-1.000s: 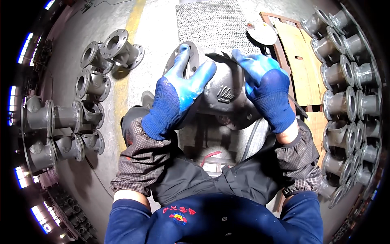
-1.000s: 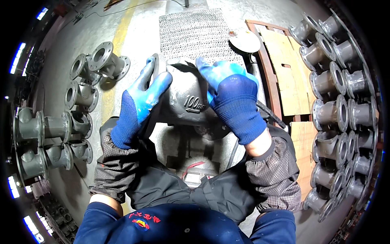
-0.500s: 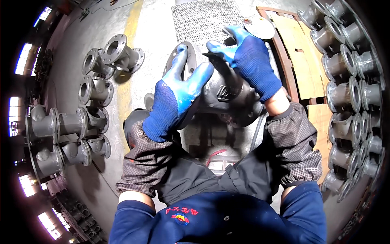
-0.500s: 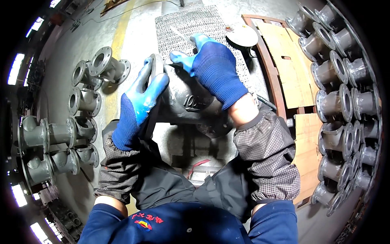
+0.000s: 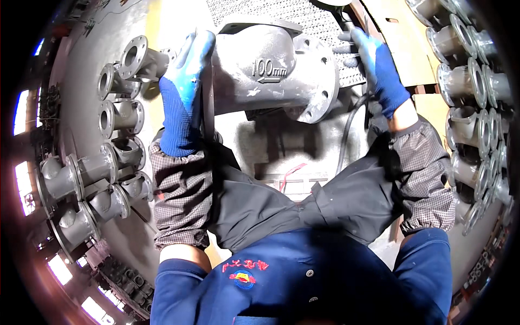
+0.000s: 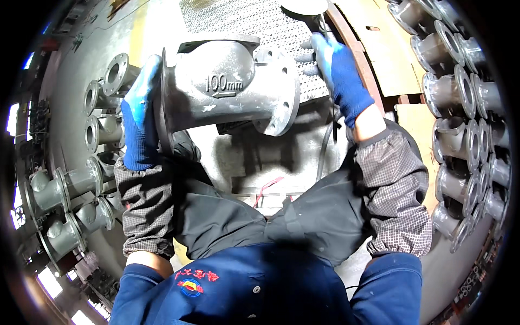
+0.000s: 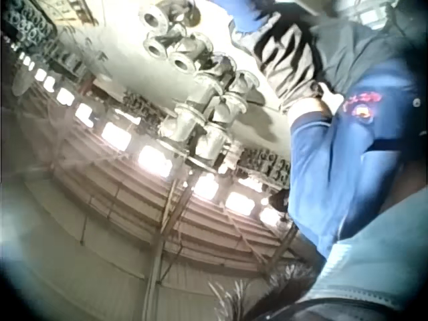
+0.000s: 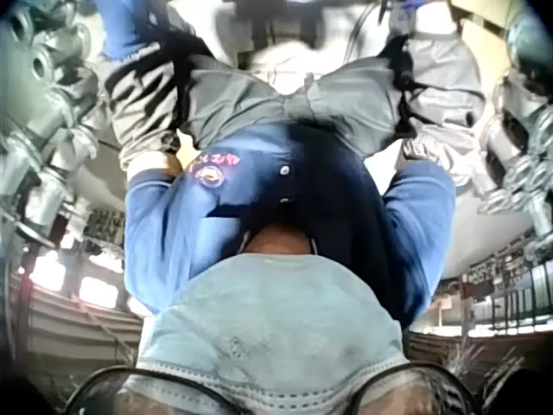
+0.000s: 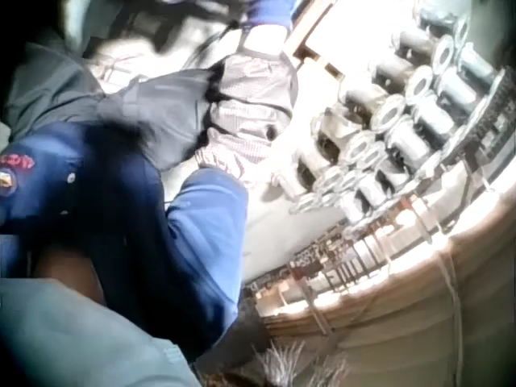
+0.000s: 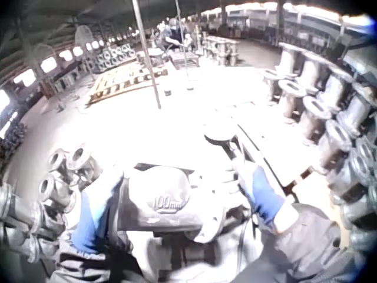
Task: The person cleans a metal pipe casting by turning it over to check all sides and using a small hand tool to scrape debris from the interior and exterior surfaces.
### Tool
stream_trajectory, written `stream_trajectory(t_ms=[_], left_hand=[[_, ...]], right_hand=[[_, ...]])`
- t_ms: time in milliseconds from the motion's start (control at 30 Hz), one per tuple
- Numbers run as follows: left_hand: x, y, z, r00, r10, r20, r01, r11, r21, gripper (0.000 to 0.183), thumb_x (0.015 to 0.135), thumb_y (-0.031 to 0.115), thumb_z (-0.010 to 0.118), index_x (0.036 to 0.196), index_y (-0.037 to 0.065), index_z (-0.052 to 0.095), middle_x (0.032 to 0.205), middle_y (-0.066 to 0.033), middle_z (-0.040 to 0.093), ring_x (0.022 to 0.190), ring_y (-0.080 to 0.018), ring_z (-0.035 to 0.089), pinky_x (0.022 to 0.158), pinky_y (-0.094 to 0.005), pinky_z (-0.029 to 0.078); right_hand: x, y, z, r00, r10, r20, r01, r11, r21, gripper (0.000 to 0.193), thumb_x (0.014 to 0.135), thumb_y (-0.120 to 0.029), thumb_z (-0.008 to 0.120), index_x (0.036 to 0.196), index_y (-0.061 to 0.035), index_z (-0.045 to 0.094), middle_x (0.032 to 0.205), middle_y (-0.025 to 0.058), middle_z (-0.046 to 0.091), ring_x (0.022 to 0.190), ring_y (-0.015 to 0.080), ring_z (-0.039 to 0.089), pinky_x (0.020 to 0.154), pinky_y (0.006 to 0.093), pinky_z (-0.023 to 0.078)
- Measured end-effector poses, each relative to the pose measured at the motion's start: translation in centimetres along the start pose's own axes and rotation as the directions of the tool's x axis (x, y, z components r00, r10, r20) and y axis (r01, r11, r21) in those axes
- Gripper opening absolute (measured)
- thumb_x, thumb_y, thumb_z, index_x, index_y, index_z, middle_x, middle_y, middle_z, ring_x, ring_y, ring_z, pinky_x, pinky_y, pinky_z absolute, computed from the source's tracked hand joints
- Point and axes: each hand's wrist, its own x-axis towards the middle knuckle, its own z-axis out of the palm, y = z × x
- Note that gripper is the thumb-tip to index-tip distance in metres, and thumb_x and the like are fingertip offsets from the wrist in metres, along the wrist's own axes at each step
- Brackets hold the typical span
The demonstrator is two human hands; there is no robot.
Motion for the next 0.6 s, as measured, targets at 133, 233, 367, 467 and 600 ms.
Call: stream_trajectory(t_ms=[133,233,367,467,600], left_hand=[[0.0,-0.2,0.4,0.992,-0.114,-0.057,0.103,0.979,-0.178,0.037,0.095,0.014,0.040,0.129,0.002,0.044,0.129,-0.0169,0.047,0.118,-0.0234,0.048,0.100,-0.0332,0.037],[0.1,-1.2,1.0,0.987,-0.140,-0.079,0.115,0.959,-0.259,0.037,0.095,0.014,0.039,0.130,0.001,0.043,0.129,-0.0172,0.047,0.118,-0.0239,0.048,0.100,-0.0337,0.037],[-0.1,-1.7,0.1,0.981,-0.144,-0.129,0.102,0.952,-0.289,0.038,0.095,0.013,0.039,0.130,0.001,0.042,0.130,-0.0175,0.046,0.118,-0.0246,0.047,0.101,-0.0344,0.037],[0.2,-2.1,0.0,0.989,-0.052,-0.141,0.022,0.978,-0.209,0.038,0.095,0.013,0.038,0.131,0.000,0.041,0.131,-0.0177,0.045,0.119,-0.0252,0.047,0.101,-0.0349,0.036],[0.6,-2.6,0.5,0.984,0.143,-0.111,-0.143,0.990,0.009,0.040,0.093,0.010,0.040,0.132,0.000,0.039,0.132,-0.0193,0.044,0.120,-0.0277,0.045,0.102,-0.0370,0.036]], right_hand=[[-1.2,6.7,0.7,0.992,0.105,0.068,-0.091,0.978,-0.188,0.040,0.091,-0.030,0.041,0.100,0.0053,0.058,0.079,0.0124,0.063,0.077,0.0219,0.062,0.066,0.0315,0.048],[-2.0,10.7,1.0,0.886,-0.331,0.325,0.460,0.717,-0.524,0.040,0.095,-0.026,0.030,0.106,0.0045,0.053,0.088,0.0243,0.060,0.085,0.0331,0.060,0.073,0.0354,0.046],[-2.6,9.2,2.8,0.968,-0.132,0.215,0.203,0.914,-0.351,0.030,0.091,-0.016,0.042,0.114,0.0009,0.051,0.099,0.0158,0.060,0.089,0.0223,0.060,0.078,0.0331,0.047],[-2.3,7.8,4.1,0.919,0.376,0.119,-0.389,0.814,0.432,0.035,0.094,-0.027,0.041,0.115,-0.0016,0.052,0.101,0.0099,0.061,0.090,0.0189,0.059,0.078,0.0318,0.047],[-0.7,8.9,3.2,0.899,0.426,0.100,-0.430,0.821,0.375,0.051,0.091,-0.042,0.036,0.122,-0.0035,0.048,0.114,0.0144,0.056,0.102,0.0280,0.053,0.085,0.0435,0.042]])
